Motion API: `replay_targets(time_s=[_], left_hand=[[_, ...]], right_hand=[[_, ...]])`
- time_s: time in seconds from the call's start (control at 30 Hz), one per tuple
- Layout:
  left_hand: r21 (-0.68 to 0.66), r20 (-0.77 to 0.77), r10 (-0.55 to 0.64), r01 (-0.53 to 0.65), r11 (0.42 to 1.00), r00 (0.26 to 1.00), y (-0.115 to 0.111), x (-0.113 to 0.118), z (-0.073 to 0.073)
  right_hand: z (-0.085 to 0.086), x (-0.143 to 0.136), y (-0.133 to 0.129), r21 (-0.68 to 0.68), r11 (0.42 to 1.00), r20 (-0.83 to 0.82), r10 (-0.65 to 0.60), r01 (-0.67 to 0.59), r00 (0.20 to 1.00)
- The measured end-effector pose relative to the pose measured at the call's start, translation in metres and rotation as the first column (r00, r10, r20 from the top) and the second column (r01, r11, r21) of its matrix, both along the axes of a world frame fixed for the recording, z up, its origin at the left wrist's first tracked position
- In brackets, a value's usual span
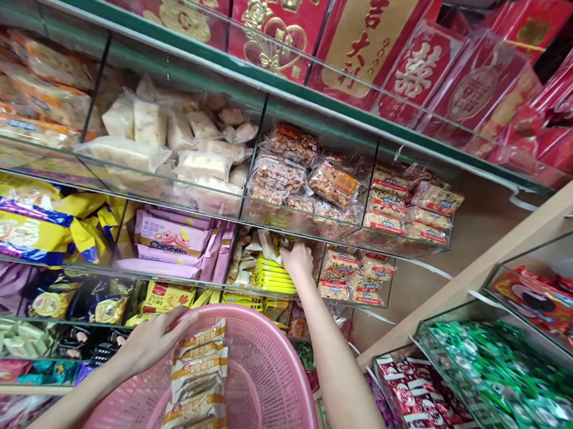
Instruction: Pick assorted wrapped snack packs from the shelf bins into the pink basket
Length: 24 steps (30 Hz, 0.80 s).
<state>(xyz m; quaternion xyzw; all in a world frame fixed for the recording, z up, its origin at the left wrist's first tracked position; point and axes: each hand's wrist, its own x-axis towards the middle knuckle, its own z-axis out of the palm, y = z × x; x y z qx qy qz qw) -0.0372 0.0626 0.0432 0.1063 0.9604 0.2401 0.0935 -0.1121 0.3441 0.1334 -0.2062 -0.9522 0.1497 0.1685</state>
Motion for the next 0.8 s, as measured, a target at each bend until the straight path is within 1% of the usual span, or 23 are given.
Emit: replay_targets(time_s=[0.07, 0.17, 0.23, 0.33, 0.43, 0.53, 0.63, 0.7, 0.73, 0.77, 0.8], left_hand=[[-0.007, 0.002, 0.005, -0.005, 1.000, 1.000, -0.001, -0.001, -0.001], [-0.011, -0.004, 0.001, -0.001, 1.000, 1.000, -0.001, -0.002, -0.003], [-0.001, -0.011, -0.004, 0.004, 1.000, 1.000, 0.000, -0.003, -0.005], [0.020, -0.019, -0.012, 0.012, 1.000, 1.000, 0.002, -0.006, -0.008], [0.026, -0.013, -0.015, 0.016, 1.000, 1.000, 0.006, -0.007, -0.009], [0.012, -0.018, -0.034, 0.034, 0.999, 0.999, 0.010, -0.006, -0.008], [-0.004, -0.034, -0.052, 0.052, 0.999, 0.998, 0.012, -0.004, -0.006], [-0.018, -0.042, -0.055, 0.054, 0.998, 0.998, 0.012, -0.002, -0.005], [-0.026, -0.045, -0.054, 0.052, 0.998, 0.998, 0.011, -0.002, -0.004], [-0.032, -0.048, -0.054, 0.052, 0.998, 0.997, 0.010, -0.001, -0.004], [-0.036, -0.050, -0.053, 0.051, 0.998, 0.997, 0.009, 0.000, -0.003]], right_hand=[[0.001, 0.005, 0.000, -0.003, 1.000, -0.014, 0.000, 0.000, 1.000], [0.002, 0.021, 0.000, 0.009, 1.000, -0.073, 0.023, -0.022, 0.997], [-0.001, 0.037, -0.001, 0.045, 0.996, -0.181, 0.086, -0.079, 0.980], [-0.009, 0.063, -0.003, 0.118, 0.976, -0.333, 0.213, -0.184, 0.919], [-0.016, 0.087, -0.009, 0.150, 0.950, -0.381, 0.312, -0.275, 0.870], [-0.018, 0.104, -0.018, 0.144, 0.918, -0.391, 0.395, -0.368, 0.831], [-0.021, 0.114, -0.027, 0.058, 0.893, -0.394, 0.431, -0.446, 0.812], [-0.026, 0.118, -0.034, -0.062, 0.872, -0.414, 0.420, -0.485, 0.808], [-0.029, 0.119, -0.037, -0.148, 0.854, -0.420, 0.402, -0.498, 0.814], [-0.034, 0.121, -0.040, -0.260, 0.822, -0.411, 0.381, -0.507, 0.828], [-0.038, 0.123, -0.044, -0.390, 0.767, -0.379, 0.370, -0.509, 0.848]])
